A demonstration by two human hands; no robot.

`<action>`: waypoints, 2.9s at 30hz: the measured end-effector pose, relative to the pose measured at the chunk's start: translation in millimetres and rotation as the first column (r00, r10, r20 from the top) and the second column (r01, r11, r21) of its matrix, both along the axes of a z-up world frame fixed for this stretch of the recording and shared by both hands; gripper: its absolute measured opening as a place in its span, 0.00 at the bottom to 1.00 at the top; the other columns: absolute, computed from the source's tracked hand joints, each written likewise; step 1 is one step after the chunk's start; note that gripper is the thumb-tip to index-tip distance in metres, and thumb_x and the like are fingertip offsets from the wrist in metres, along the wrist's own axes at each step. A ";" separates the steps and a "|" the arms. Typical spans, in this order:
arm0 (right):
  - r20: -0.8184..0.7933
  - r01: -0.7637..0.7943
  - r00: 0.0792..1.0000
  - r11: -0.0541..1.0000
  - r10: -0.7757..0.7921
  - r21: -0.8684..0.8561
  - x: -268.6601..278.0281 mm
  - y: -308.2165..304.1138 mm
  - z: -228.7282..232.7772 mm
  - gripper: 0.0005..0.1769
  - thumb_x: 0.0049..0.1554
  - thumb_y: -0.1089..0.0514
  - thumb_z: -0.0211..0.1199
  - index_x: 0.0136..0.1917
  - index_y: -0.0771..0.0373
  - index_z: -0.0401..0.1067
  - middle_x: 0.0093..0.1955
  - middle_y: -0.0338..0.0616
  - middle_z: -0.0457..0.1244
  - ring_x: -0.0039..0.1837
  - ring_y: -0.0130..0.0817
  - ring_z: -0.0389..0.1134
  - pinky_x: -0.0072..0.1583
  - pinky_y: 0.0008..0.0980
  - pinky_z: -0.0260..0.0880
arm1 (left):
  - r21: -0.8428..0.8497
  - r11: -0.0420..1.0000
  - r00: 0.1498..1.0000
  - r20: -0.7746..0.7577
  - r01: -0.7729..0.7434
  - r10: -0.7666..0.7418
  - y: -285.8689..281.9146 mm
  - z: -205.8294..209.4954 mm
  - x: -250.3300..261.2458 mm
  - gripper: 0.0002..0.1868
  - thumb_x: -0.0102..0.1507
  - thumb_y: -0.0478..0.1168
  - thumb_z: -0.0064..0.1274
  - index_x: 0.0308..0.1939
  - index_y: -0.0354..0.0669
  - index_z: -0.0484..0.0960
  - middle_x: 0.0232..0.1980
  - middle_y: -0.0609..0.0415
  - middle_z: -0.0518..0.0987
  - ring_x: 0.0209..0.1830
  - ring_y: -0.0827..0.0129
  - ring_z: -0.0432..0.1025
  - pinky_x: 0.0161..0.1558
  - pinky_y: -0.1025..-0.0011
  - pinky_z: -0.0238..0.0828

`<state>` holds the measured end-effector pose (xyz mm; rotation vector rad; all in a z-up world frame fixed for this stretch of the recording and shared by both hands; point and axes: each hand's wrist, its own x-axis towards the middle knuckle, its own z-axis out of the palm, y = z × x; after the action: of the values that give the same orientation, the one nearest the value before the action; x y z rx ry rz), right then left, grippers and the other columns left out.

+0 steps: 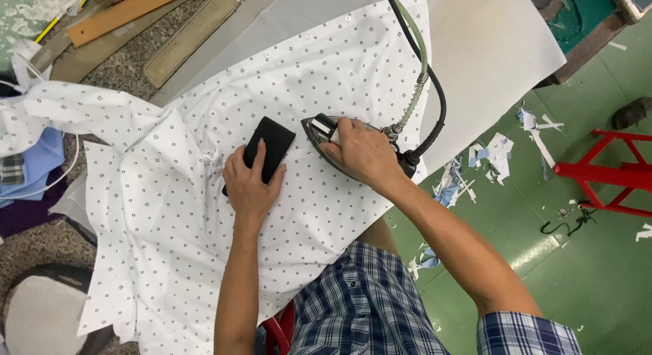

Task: The person irons a white patterned shirt on a table using a steam iron and a black pressing block. They repeatedly smooth the fabric, lift and reposition the shirt, and iron different sections including the sleeves and body.

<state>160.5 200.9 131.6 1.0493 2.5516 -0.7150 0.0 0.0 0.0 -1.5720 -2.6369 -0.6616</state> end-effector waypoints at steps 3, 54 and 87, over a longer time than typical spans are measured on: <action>-0.030 -0.017 0.999 1.000 0.017 -0.014 3.5 -0.8 -6.9 0.30 0.64 0.37 0.52 0.55 0.69 0.67 0.42 0.61 0.69 0.46 0.58 0.75 0.47 0.52 0.75 | 0.000 1.000 1.000 0.011 -0.008 0.008 0.2 0.7 0.2 0.33 0.63 0.58 0.60 0.70 0.55 0.74 0.60 0.44 0.68 0.61 0.52 0.62 0.58 0.57 0.58; 0.027 -0.425 0.904 0.891 0.426 0.161 84.5 76.3 -31.7 0.24 0.65 0.39 0.52 0.46 0.64 0.64 0.31 0.57 0.66 0.36 0.55 0.74 0.38 0.47 0.74 | -0.009 0.965 0.958 0.122 -0.261 0.260 4.8 -6.4 25.6 0.26 0.68 0.56 0.57 0.70 0.64 0.76 0.67 0.48 0.69 0.71 0.56 0.60 0.72 0.53 0.48; -0.287 -0.014 0.954 0.971 0.084 0.237 218.7 273.0 -13.5 0.36 0.70 0.55 0.58 0.77 0.83 0.46 0.70 0.81 0.52 0.64 0.77 0.54 0.62 0.66 0.56 | -0.317 0.775 0.837 0.194 0.547 -0.511 180.1 19.0 157.2 0.42 0.65 0.55 0.53 0.79 0.67 0.48 0.81 0.52 0.55 0.80 0.58 0.49 0.80 0.56 0.33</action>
<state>379.2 473.9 118.1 1.0074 2.9691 -0.6096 157.2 180.1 19.0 -2.5032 -2.4707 -0.2478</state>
